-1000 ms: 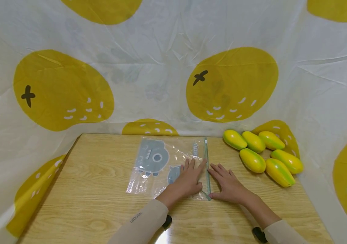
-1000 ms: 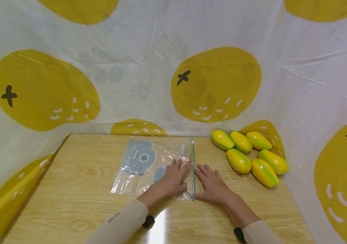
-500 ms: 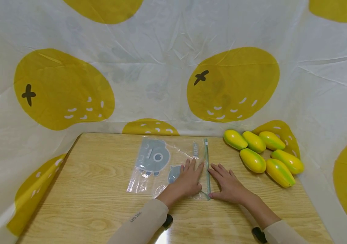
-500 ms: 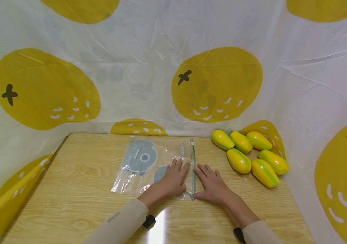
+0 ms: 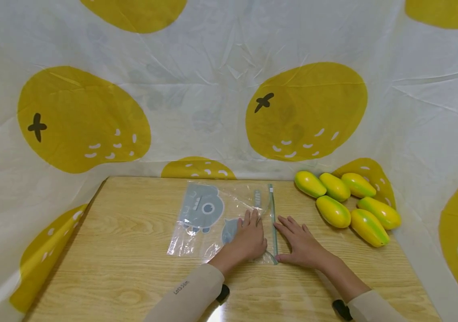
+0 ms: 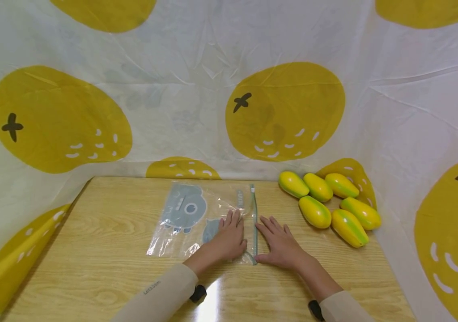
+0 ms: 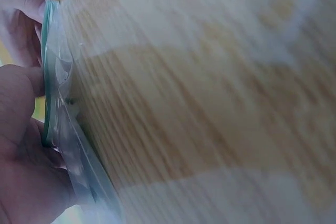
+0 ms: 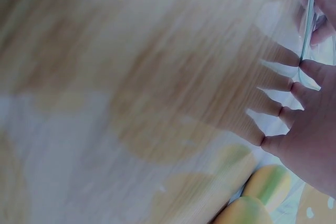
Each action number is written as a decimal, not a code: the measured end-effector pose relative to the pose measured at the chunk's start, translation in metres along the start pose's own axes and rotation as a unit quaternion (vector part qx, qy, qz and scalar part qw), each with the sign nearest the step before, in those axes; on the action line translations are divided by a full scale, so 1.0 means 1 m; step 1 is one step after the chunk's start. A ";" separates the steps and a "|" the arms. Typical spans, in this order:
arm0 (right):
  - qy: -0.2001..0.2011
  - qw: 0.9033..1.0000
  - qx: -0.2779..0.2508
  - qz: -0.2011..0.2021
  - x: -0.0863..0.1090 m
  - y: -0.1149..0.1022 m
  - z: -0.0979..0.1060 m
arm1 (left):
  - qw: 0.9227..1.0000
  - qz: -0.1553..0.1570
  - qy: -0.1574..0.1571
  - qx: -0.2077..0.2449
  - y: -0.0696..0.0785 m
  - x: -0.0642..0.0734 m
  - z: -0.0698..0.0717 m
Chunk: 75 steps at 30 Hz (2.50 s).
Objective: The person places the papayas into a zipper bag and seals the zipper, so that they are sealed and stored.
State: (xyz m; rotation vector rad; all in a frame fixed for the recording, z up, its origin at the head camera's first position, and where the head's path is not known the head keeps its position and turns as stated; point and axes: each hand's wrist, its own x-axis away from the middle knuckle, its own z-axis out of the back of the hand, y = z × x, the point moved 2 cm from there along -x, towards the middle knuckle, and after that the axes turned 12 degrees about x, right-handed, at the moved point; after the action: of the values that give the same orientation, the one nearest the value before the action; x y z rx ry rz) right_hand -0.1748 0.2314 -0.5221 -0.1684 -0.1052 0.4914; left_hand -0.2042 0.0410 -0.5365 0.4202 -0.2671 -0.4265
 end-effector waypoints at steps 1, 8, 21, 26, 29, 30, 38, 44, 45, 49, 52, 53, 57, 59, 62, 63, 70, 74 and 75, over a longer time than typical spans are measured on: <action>-0.001 1.000 -0.001 0.000 0.000 0.000 0.000 | 1.000 0.002 0.000 0.000 0.000 0.000 -0.001; 0.001 1.000 -0.006 0.007 0.000 0.000 -0.001 | 1.000 0.007 -0.016 0.006 -0.002 0.000 -0.001; 0.020 1.000 0.003 0.006 -0.003 0.003 -0.001 | 0.999 0.015 -0.033 0.011 0.001 0.002 0.005; 0.025 1.000 0.009 -0.005 -0.008 0.004 0.001 | 0.999 0.019 -0.033 0.005 0.001 0.002 0.006; 0.028 0.999 0.017 -0.006 -0.013 0.006 0.004 | 0.999 0.020 -0.034 0.005 0.002 0.002 0.007; 0.027 0.999 0.016 -0.008 -0.015 0.006 0.004 | 0.999 0.020 -0.035 0.004 0.002 0.002 0.007; 0.022 1.000 0.018 -0.014 -0.025 0.015 0.005 | 0.999 0.017 -0.034 -0.016 0.003 0.003 0.005; 0.014 1.000 0.006 -0.016 -0.026 0.017 0.002 | 0.999 0.014 -0.028 -0.024 0.002 0.008 0.000; 0.012 1.000 0.003 -0.018 -0.026 0.016 0.001 | 0.999 0.013 -0.026 -0.023 0.002 0.008 -0.001; 0.007 1.000 0.000 -0.021 -0.026 0.014 0.001 | 1.000 0.009 -0.006 -0.008 0.002 0.009 -0.005; 0.009 1.000 0.008 -0.023 -0.026 0.013 0.003 | 1.000 0.004 0.016 0.006 0.002 0.009 -0.006; 0.009 1.000 0.010 -0.024 -0.027 0.013 0.004 | 1.000 0.002 0.023 0.007 0.002 0.009 -0.007; 0.010 0.999 0.022 -0.025 -0.029 0.013 0.007 | 0.999 -0.007 0.049 0.003 0.003 0.011 -0.006; 0.009 0.999 0.022 -0.027 -0.030 0.012 0.007 | 0.998 -0.011 0.057 0.003 0.003 0.012 -0.005; 0.006 0.999 0.019 -0.031 -0.030 0.013 0.006 | 0.998 -0.019 0.066 0.009 0.004 0.015 -0.004; 0.006 0.999 0.020 -0.032 -0.030 0.013 0.006 | 0.997 -0.022 0.069 0.013 0.004 0.016 -0.004; 0.006 0.999 0.021 -0.035 -0.031 0.011 0.005 | 0.995 -0.039 0.091 0.017 0.005 0.019 -0.005; 0.006 0.999 0.022 -0.035 -0.032 0.009 0.006 | 0.994 -0.043 0.096 0.018 0.006 0.019 -0.004; 0.006 0.999 0.022 -0.036 -0.032 0.009 0.006 | 0.994 -0.044 0.097 0.016 0.006 0.019 -0.003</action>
State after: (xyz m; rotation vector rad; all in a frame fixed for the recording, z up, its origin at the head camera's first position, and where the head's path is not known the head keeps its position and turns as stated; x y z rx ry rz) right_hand -0.2078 0.2249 -0.5194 -0.1232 -0.0887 0.4206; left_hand -0.1844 0.0382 -0.5340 0.5024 -0.0664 -0.4645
